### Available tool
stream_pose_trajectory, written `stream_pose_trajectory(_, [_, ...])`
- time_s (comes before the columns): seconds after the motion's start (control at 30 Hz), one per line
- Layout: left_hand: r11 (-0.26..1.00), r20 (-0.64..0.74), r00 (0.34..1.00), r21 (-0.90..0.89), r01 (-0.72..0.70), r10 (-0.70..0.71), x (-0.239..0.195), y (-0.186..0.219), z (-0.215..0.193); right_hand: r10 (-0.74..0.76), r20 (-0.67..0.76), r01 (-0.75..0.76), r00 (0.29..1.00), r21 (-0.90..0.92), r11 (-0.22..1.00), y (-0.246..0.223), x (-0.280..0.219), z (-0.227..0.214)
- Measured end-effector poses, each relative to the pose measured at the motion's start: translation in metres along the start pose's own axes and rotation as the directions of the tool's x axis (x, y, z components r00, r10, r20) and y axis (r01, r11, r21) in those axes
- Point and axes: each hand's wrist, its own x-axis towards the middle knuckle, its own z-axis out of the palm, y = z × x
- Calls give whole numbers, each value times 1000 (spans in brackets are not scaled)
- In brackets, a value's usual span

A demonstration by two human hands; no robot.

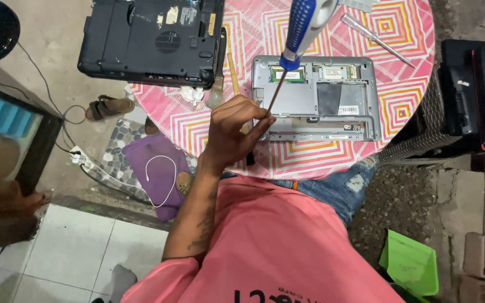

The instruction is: The person uses a screwdriver to remove screws from the back panel of a disassembled laptop. They then lift the panel to detach it from the main body, revealing the internal components.

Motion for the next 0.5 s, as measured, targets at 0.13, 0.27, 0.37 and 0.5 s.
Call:
stream_pose_trajectory(0.13, [1000, 15, 1000, 0, -9, 9, -1, -1, -2, -26, -56, 22, 998, -79, 997, -31, -27, -9])
stream_pose_trajectory(0.27, [1000, -19, 1000, 9, -18, 18, -7, -6, 5, -67, -82, 55, 994, -147, 988, -71, -25, 32])
stream_pose_trajectory(0.37, [999, -47, 998, 20, -41, 41, -2, -2, 7, -88, -91, 73, 992, -156, 985, -94, 0, 131])
stream_pose_trajectory(0.5, [987, 53, 993, 109, -115, 110, 2, 15, 0, -94, -106, 75, 990, -170, 983, -165, 32, 311])
